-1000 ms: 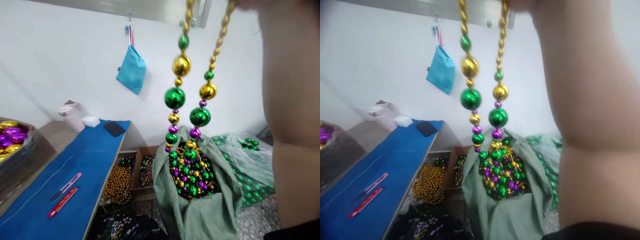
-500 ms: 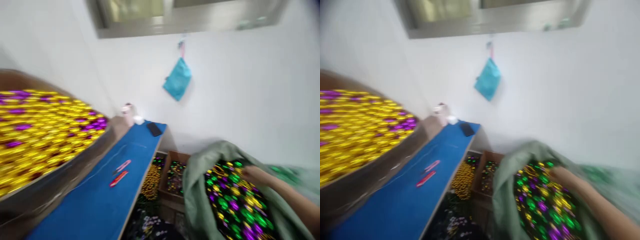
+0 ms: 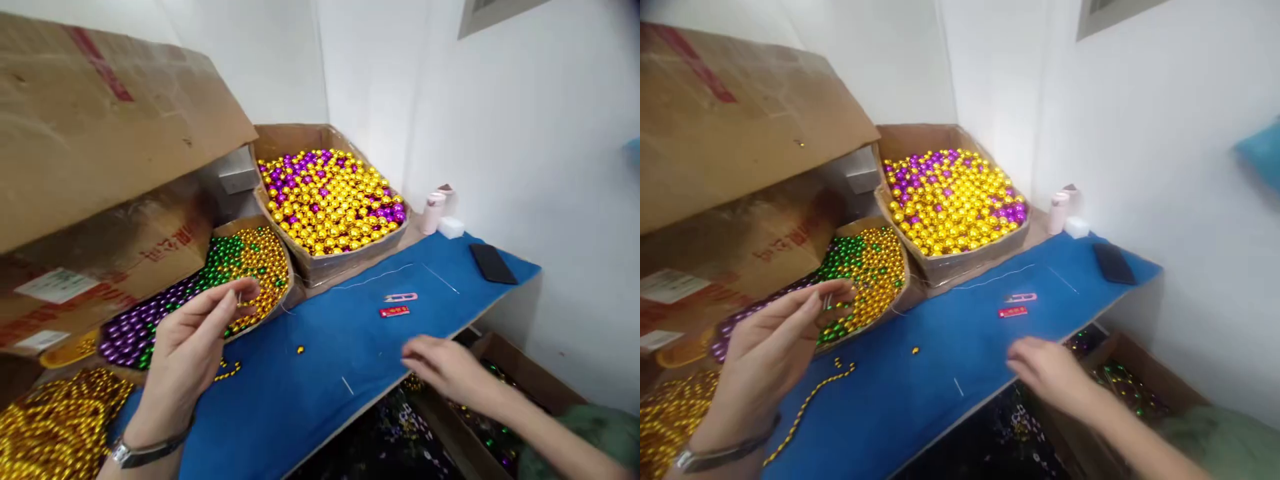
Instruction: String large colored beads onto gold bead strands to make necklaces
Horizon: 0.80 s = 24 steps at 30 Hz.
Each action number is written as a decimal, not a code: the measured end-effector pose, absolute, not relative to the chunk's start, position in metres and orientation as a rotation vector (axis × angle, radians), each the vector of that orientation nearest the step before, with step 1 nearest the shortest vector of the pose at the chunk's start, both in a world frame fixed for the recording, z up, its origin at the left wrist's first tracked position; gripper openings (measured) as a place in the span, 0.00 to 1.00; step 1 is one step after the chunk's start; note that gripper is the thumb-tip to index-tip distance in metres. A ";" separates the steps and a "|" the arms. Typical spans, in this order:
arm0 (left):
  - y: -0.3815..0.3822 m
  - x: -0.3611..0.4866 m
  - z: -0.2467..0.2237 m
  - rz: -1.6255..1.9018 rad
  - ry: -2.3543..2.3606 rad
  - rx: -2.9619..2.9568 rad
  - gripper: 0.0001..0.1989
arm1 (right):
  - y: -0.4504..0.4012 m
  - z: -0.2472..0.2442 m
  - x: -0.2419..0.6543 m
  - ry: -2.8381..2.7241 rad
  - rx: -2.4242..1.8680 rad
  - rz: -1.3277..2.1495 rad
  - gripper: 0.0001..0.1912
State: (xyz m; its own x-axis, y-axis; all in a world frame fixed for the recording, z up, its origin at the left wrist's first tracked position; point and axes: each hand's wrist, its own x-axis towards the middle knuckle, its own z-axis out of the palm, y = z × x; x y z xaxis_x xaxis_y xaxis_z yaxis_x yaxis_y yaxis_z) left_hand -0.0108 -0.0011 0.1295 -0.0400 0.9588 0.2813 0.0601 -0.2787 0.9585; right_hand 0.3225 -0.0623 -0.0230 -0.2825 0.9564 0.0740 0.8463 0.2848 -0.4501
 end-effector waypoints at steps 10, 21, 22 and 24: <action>-0.039 -0.067 0.070 1.229 1.343 1.298 0.12 | -0.026 -0.076 0.186 -2.540 -1.672 0.610 0.05; -0.084 -0.097 0.041 1.187 1.487 1.126 0.14 | 0.051 -0.063 0.131 -2.602 -1.362 0.626 0.08; -0.086 -0.099 0.040 1.177 1.498 1.126 0.14 | 0.055 -0.064 0.124 -2.622 -1.352 0.605 0.09; -0.088 -0.102 0.039 1.168 1.520 1.108 0.15 | 0.055 -0.065 0.115 -2.672 -1.323 0.561 0.10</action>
State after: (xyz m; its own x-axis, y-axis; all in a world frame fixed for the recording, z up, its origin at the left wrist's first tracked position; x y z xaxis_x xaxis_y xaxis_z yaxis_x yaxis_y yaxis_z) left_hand -0.1015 -0.0883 0.0391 -0.1990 0.9718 -0.1269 0.1273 0.1540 0.9798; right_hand 0.1155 0.0547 -0.0653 -0.6150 0.7858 -0.0660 0.7460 0.5526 -0.3718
